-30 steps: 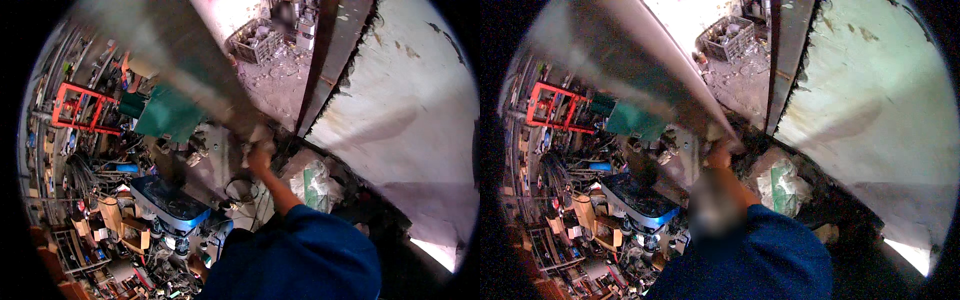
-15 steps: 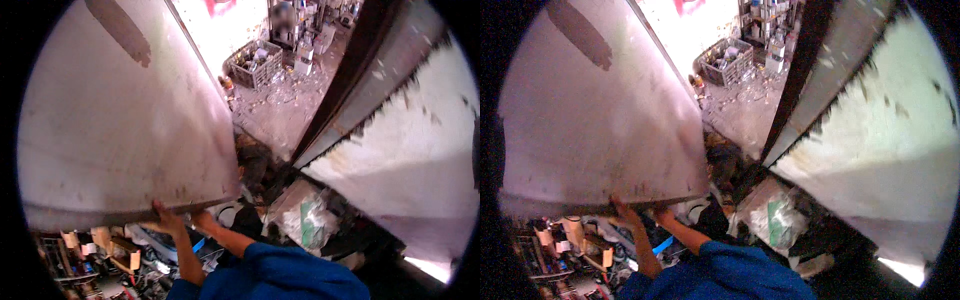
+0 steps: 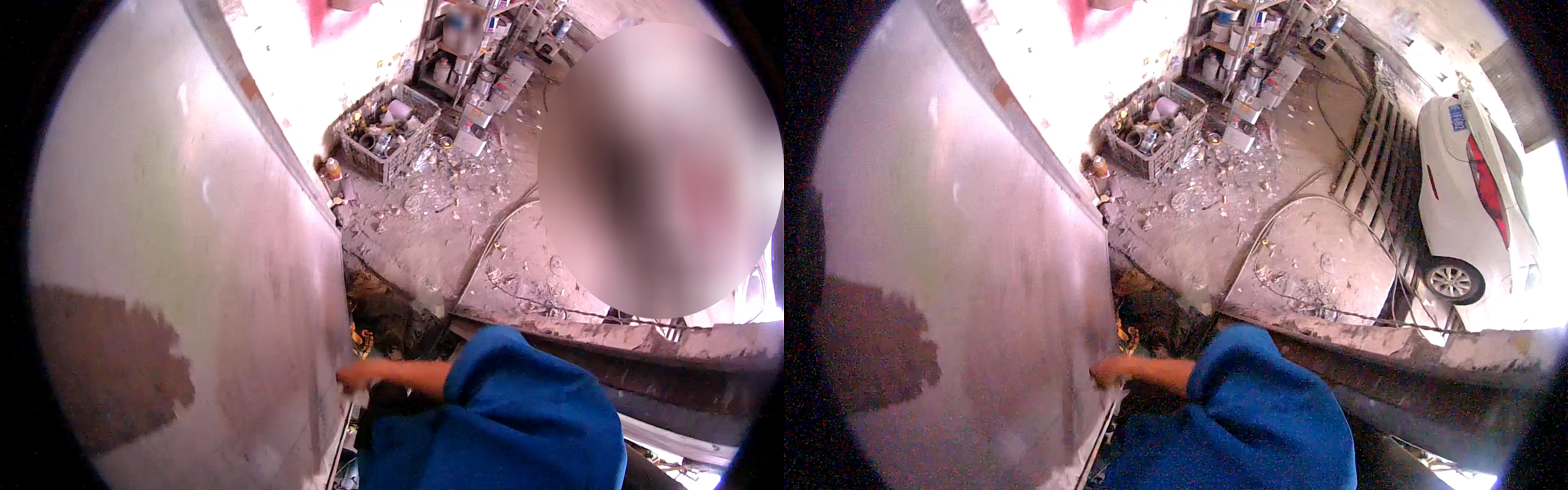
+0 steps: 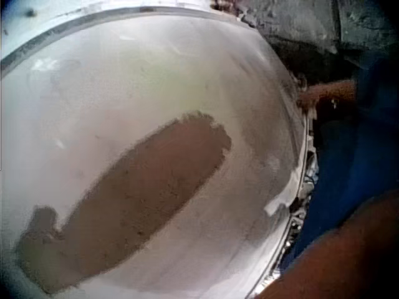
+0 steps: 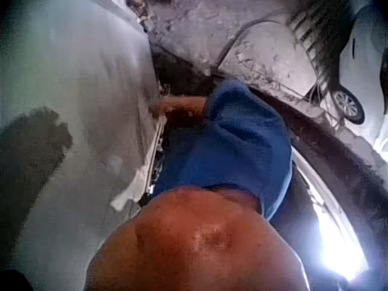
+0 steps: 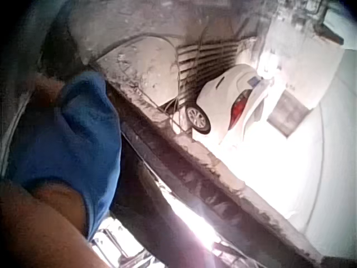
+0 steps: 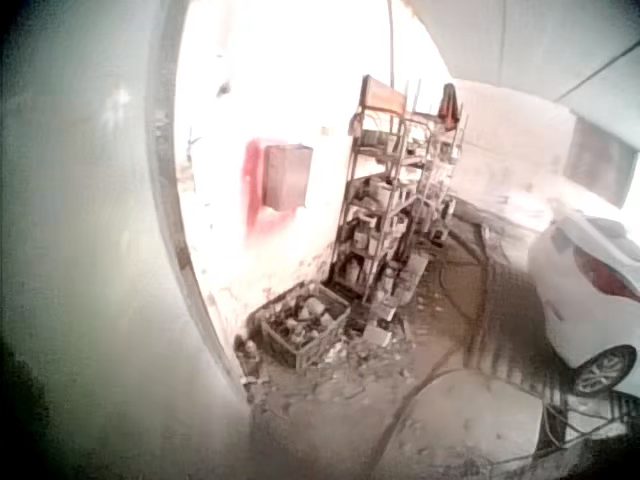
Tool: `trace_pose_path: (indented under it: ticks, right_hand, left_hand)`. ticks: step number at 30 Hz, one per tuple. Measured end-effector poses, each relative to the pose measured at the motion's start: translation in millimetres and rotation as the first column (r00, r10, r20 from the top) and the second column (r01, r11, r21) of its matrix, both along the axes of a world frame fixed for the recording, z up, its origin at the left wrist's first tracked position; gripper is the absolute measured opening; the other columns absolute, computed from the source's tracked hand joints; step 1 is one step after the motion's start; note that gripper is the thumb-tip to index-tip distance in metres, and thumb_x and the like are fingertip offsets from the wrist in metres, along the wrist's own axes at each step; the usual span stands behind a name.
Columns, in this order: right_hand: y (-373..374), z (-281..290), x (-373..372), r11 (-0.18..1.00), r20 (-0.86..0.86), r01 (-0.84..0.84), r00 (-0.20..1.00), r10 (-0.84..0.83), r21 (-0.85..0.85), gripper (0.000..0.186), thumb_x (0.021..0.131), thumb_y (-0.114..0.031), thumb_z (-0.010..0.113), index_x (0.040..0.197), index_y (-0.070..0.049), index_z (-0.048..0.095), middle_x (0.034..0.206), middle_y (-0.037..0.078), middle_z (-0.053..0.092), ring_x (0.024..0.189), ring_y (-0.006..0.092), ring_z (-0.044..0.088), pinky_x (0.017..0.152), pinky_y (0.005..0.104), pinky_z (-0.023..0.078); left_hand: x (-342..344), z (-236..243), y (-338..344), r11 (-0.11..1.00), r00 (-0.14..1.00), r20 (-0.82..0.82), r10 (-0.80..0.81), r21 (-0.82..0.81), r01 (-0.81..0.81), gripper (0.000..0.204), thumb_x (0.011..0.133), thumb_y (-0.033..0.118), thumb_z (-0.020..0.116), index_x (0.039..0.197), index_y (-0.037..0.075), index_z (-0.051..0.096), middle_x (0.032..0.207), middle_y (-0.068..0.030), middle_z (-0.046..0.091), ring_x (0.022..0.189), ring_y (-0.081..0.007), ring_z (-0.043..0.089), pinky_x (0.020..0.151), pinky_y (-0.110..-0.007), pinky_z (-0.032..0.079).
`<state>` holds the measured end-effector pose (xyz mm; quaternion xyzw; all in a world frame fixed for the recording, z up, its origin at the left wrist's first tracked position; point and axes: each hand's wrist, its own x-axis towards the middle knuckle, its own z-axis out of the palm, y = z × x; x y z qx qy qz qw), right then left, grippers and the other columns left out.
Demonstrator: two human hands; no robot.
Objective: The person opens a door, retrieves a respirator mask and a mixing cup from a storage shelf, and then stirs liquid inside the cup with a plastic strip.
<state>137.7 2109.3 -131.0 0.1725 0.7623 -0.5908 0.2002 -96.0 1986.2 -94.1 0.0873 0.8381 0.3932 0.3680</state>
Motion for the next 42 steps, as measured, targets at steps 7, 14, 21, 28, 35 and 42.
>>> trace_pose_path:
  ticks: [7, 14, 21, 28, 35, 42]
  right_hand:
    - [217.9, -25.7, 122.6, 0.379, -0.227, 0.908, 0.412, -0.882, 0.175, 0.038, 0.084, -0.038, 0.066, 0.103, -0.005, 0.066, 0.099, 0.019, 0.068, 0.091, 0.0386, 0.064, 0.076, 0.0433, 0.05]
    - [271.5, -54.9, 322.2, -0.366, 0.112, 0.889, -0.408, -0.906, 0.274, 0.042, 0.082, -0.038, 0.067, 0.103, -0.001, 0.067, 0.093, 0.024, 0.068, 0.092, 0.0396, 0.066, 0.077, 0.0466, 0.051]
    - [354.7, 35.3, 463.1, -0.59, -0.008, 0.769, -0.607, -0.794, 0.244, 0.04, 0.078, -0.032, 0.073, 0.105, -0.003, 0.068, 0.096, 0.019, 0.07, 0.095, 0.0324, 0.068, 0.08, 0.0407, 0.051]
    - [405.6, 150.1, 590.6, -0.793, -0.072, 0.587, -0.795, -0.603, 0.161, 0.04, 0.078, -0.024, 0.072, 0.113, -0.006, 0.065, 0.105, 0.019, 0.068, 0.101, 0.0326, 0.065, 0.085, 0.0431, 0.049]
    - [489.5, 150.8, 694.3, -0.861, -0.205, 0.487, -0.837, -0.508, 0.146, 0.033, 0.086, -0.027, 0.066, 0.112, -0.007, 0.065, 0.105, 0.02, 0.068, 0.103, 0.0362, 0.063, 0.085, 0.0431, 0.049]
    - [607.8, 217.1, 818.6, -0.95, -0.306, 0.303, -0.9, -0.31, 0.073, 0.026, 0.089, -0.019, 0.068, 0.108, -0.002, 0.064, 0.095, 0.01, 0.069, 0.085, 0.018, 0.063, 0.076, 0.0331, 0.05]
  left_hand:
    - [85.4, 76.6, 247.4, 0.858, 0.857, 0.094, -0.508, 0.149, 0.492, 0.061, 0.091, 0.035, 0.063, 0.138, 0.01, 0.035, 0.119, -0.0104, 0.049, 0.094, -0.0199, 0.046, 0.077, -0.035, 0.037]
    - [187.1, 72.7, 371.1, 0.729, 0.715, 0.253, -0.651, -0.054, 0.683, 0.056, 0.092, 0.039, 0.06, 0.136, 0.012, 0.039, 0.112, -0.0081, 0.053, 0.084, -0.0174, 0.047, 0.068, -0.033, 0.038]
    - [285.3, 98.0, 503.8, 0.636, 0.688, 0.294, -0.663, -0.263, 0.725, 0.052, 0.093, 0.044, 0.058, 0.133, 0.014, 0.044, 0.105, -0.0058, 0.056, 0.074, -0.015, 0.049, 0.059, -0.03, 0.039]
    - [473.1, 116.2, 746.3, 0.171, 0.235, 0.309, -0.921, -0.222, 0.96, 0.05, 0.094, 0.048, 0.055, 0.13, 0.015, 0.049, 0.098, -0.0035, 0.06, 0.064, -0.0126, 0.05, 0.05, -0.028, 0.039]
    - [812.2, 183.6, 900.5, -0.444, -0.494, 0.222, -0.84, 0.239, 0.863, 0.026, 0.096, 0.022, 0.058, 0.114, 0.002, 0.057, 0.077, 0.0023, 0.058, 0.059, -0.0054, 0.048, 0.054, -0.023, 0.041]
    - [1037.4, 155.9, 906.7, -0.713, -0.787, -0.138, -0.602, 0.536, 0.451, 0.043, 0.089, 0.028, 0.069, 0.121, 0.001, 0.059, 0.114, -0.012, 0.066, 0.103, -0.0193, 0.062, 0.085, -0.032, 0.049]
